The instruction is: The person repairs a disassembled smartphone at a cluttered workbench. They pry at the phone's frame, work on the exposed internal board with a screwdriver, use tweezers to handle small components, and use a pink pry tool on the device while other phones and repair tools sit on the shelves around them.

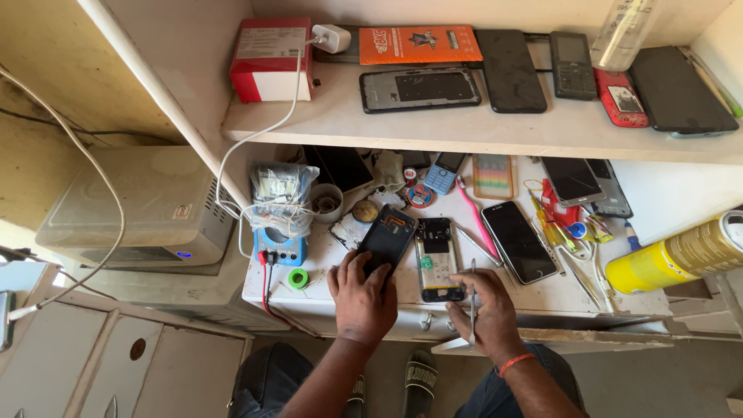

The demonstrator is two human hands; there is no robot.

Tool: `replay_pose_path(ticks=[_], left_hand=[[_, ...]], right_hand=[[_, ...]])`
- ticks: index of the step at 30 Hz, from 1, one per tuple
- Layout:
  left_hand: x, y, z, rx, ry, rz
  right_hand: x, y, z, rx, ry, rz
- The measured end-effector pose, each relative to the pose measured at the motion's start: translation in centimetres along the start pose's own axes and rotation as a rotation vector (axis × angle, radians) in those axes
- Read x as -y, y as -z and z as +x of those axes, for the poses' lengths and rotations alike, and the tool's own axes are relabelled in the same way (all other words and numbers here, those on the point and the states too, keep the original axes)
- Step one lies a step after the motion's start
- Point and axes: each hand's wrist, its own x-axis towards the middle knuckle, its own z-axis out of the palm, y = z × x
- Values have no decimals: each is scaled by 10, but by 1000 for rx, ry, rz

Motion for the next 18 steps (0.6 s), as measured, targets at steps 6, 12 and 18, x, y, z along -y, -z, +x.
replay_pose_path(ticks=[6,12,18], left_hand=[[-10,-5,11,-14,152,-19],[-15,4,17,-30,4,6],[-3,10,32,121,-216,49]], right_hand=[[5,-1,0,13,-34,-3],[-1,0,-2,28,-101,50],[-13,1,-4,57,-126,72]])
